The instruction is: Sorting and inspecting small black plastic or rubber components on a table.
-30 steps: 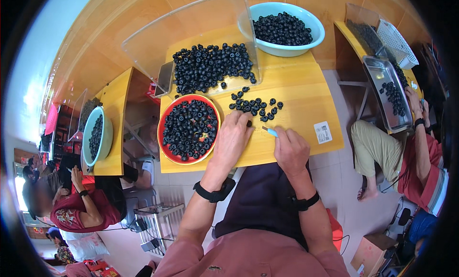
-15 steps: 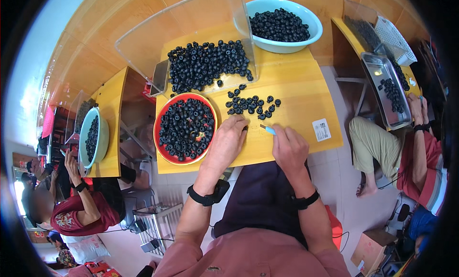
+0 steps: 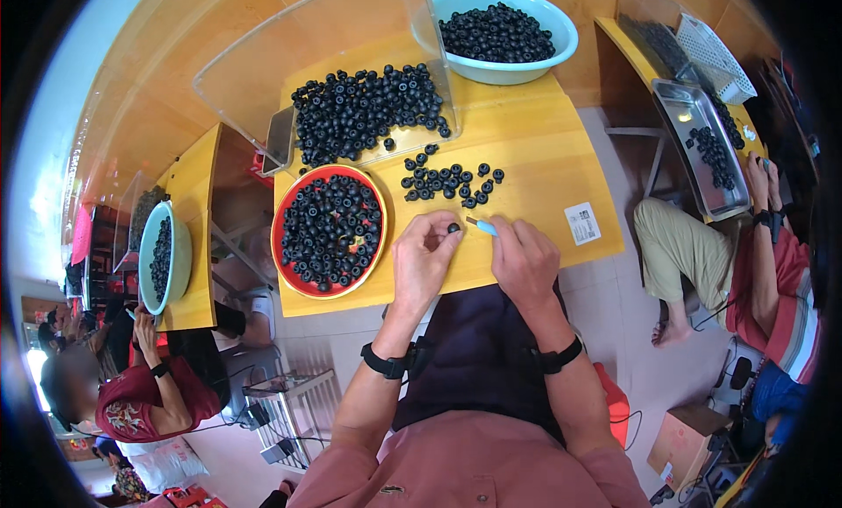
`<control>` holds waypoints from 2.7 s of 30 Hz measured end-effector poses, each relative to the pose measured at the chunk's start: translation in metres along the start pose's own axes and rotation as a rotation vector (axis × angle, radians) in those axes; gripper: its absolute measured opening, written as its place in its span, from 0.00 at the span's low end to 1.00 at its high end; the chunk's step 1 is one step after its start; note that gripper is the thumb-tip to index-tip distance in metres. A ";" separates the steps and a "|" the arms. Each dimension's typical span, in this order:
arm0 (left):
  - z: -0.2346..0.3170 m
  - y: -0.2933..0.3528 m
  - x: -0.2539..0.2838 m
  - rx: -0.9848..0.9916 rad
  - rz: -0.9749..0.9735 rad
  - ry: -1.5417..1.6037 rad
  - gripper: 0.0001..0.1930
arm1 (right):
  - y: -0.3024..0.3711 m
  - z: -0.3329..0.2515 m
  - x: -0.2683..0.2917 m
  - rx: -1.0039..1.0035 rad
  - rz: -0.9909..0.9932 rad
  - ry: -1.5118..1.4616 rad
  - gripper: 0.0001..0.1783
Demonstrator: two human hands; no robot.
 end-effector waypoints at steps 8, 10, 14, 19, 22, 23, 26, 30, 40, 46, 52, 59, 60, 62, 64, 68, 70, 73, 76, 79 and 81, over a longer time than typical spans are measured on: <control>-0.008 0.000 0.001 -0.145 -0.005 -0.024 0.12 | -0.002 -0.002 0.001 0.040 -0.035 -0.019 0.08; -0.003 0.001 0.000 -0.134 -0.002 -0.034 0.14 | -0.002 -0.003 0.001 0.070 -0.059 -0.051 0.07; -0.005 0.002 -0.002 -0.115 -0.003 -0.037 0.17 | -0.002 -0.003 0.002 0.081 -0.054 -0.063 0.07; -0.006 0.004 -0.003 -0.111 -0.014 -0.037 0.18 | 0.000 -0.003 -0.001 0.084 -0.057 -0.077 0.08; -0.006 0.004 -0.004 -0.085 -0.023 -0.029 0.18 | 0.000 -0.003 0.000 0.080 -0.064 -0.083 0.09; -0.007 0.005 -0.004 -0.068 -0.025 -0.017 0.18 | 0.000 -0.003 0.000 0.080 -0.064 -0.083 0.09; -0.018 0.006 -0.007 0.062 -0.025 0.306 0.17 | -0.003 -0.004 0.000 0.077 -0.078 -0.085 0.08; -0.018 0.007 -0.001 0.031 0.009 0.316 0.17 | -0.004 -0.003 -0.004 0.016 -0.093 -0.014 0.07; -0.001 0.009 0.012 -0.239 0.024 0.070 0.11 | 0.003 -0.001 -0.002 0.055 0.016 -0.005 0.09; 0.027 -0.008 0.084 -0.442 0.358 -0.236 0.11 | 0.001 -0.001 0.002 0.054 0.011 0.004 0.09; 0.044 -0.030 0.064 -0.611 0.170 -0.479 0.16 | -0.001 -0.003 0.001 0.063 0.030 -0.004 0.07; 0.033 -0.045 -0.005 -0.663 -0.062 -0.607 0.12 | 0.001 -0.001 0.000 0.033 0.032 -0.031 0.07; 0.030 -0.047 -0.006 -0.665 -0.063 -0.605 0.12 | 0.001 -0.002 0.001 0.032 0.033 -0.029 0.07; 0.021 -0.052 -0.004 -0.605 -0.089 -0.648 0.11 | 0.001 -0.002 0.001 0.021 0.012 -0.040 0.08; 0.026 -0.047 -0.001 -0.604 -0.091 -0.647 0.11 | 0.003 0.002 0.000 0.018 0.007 -0.034 0.08; 0.034 -0.033 0.005 -0.543 -0.133 -0.618 0.12 | 0.004 0.003 0.000 0.018 0.012 -0.045 0.08; 0.035 -0.031 0.006 -0.532 -0.120 -0.579 0.13 | 0.002 0.002 0.001 0.021 0.015 -0.051 0.08; 0.030 -0.031 0.003 -0.516 -0.141 -0.484 0.14 | 0.001 0.000 0.001 0.025 0.017 -0.053 0.08; 0.027 -0.031 -0.003 -0.510 -0.183 -0.526 0.14 | 0.001 0.001 0.001 0.023 0.019 -0.050 0.08; 0.029 -0.026 -0.002 -0.439 -0.141 -0.463 0.12 | 0.001 0.000 0.001 0.021 0.019 -0.049 0.08; 0.022 -0.024 0.002 -0.352 -0.097 -0.247 0.10 | 0.001 0.000 0.001 0.021 0.015 -0.046 0.08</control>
Point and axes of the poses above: each hand's wrist, its own y-axis away from the middle knuckle, its own x-axis out of the back of the hand, z = x × y, the point moved 4 cm from there along -y, towards the middle knuckle, and after that the axes turned 9 degrees about z, right-handed, at the moved point
